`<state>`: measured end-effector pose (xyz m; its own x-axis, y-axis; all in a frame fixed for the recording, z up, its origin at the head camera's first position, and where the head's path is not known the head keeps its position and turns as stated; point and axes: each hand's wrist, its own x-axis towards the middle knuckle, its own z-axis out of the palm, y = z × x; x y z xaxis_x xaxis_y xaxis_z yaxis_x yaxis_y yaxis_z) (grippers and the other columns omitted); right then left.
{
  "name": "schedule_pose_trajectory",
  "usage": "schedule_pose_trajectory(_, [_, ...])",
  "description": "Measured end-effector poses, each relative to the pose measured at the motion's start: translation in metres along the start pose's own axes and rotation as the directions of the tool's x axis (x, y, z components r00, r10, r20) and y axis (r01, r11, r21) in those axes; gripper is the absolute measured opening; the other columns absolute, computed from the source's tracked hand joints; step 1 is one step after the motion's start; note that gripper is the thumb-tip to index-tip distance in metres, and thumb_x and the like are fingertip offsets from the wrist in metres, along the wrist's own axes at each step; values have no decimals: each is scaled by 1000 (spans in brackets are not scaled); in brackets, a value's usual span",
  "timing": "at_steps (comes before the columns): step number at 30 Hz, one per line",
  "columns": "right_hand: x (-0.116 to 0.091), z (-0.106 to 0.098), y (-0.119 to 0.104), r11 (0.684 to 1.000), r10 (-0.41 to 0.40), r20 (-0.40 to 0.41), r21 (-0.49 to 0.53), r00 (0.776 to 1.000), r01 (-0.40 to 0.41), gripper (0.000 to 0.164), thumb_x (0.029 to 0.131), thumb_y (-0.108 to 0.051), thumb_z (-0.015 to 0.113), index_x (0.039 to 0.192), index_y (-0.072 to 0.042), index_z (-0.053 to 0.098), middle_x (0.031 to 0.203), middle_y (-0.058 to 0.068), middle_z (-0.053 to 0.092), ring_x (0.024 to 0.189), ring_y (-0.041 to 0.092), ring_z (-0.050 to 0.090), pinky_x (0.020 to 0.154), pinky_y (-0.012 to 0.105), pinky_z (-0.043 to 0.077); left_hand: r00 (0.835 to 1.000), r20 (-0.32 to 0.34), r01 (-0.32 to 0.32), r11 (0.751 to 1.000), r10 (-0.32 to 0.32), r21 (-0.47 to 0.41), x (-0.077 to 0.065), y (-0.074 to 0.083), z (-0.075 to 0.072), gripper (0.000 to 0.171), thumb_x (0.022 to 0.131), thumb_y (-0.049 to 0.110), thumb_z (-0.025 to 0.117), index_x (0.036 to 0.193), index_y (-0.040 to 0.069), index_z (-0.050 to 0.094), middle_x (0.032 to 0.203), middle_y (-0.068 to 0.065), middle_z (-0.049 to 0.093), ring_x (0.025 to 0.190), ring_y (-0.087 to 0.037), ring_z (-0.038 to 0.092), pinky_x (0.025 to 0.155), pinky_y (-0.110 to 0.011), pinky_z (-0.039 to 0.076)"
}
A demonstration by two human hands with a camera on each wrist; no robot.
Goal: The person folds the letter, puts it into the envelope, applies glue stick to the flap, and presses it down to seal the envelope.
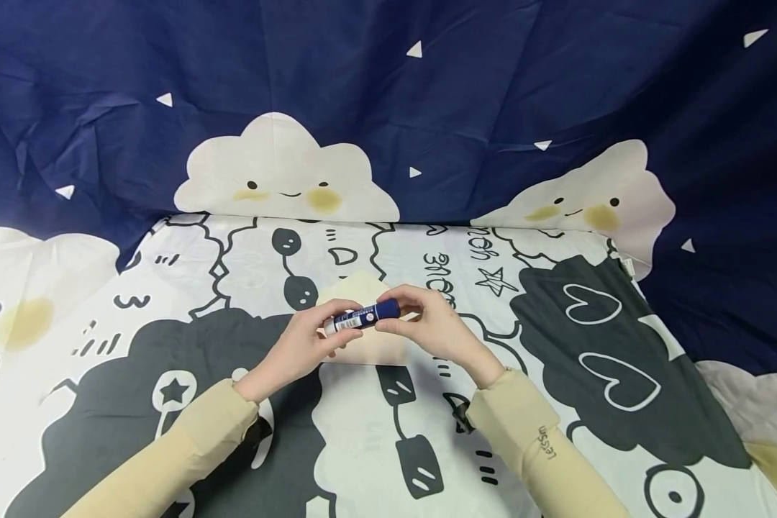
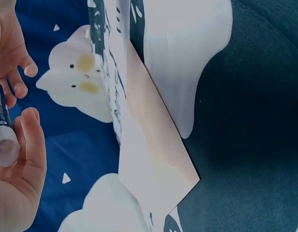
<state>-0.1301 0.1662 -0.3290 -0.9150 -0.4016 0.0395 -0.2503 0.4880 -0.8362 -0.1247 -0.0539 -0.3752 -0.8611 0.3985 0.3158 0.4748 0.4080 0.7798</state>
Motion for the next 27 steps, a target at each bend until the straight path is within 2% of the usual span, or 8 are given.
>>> schedule_pose_trajectory(6, [1,1,0,1000,-19,-3,-21,1000,19,32,81,-16,75,110,-7,65,92,10,69,80,16,64,72,27,54,999,50,19,999,-18,-25,0,-2,-2,28,88,27,67,114,20,62,86,-1,68,68,-8,60,62,-19,49])
schedule_pose_trajectory(10, [1,2,-1,999,-22,-17,-28,1000,21,30,80,-16,75,108,-7,66,90,10,68,80,20,64,70,25,53,995,92,30,997,-24,-66,0,-3,-4,28,90,27,65,117,20,61,85,-3,66,64,-20,63,53,-21,50])
schedule_pose_trajectory(14, [1,2,-1,999,-31,-26,-37,999,30,29,79,-16,76,106,-8,67,89,9,68,78,17,64,70,25,53,990,135,57,993,-43,-104,0,-5,-5,30,91,27,64,120,21,60,82,-6,65,63,-29,63,50,-24,50])
schedule_pose_trajectory(22, [1,3,-1,996,-81,-52,-52,995,78,28,77,-15,77,104,-8,71,87,9,71,74,8,63,70,27,55,977,208,86,982,-50,-169,2,-9,-11,31,90,29,64,120,22,59,71,-7,63,58,-19,60,51,-30,53])
schedule_pose_trajectory(27, [0,1,0,996,-88,-72,-18,993,87,30,77,-11,77,106,-6,71,96,13,72,79,5,64,75,25,57,967,243,134,968,-81,-210,3,-8,-13,33,92,27,62,123,20,59,70,-9,63,58,-18,60,56,-45,55])
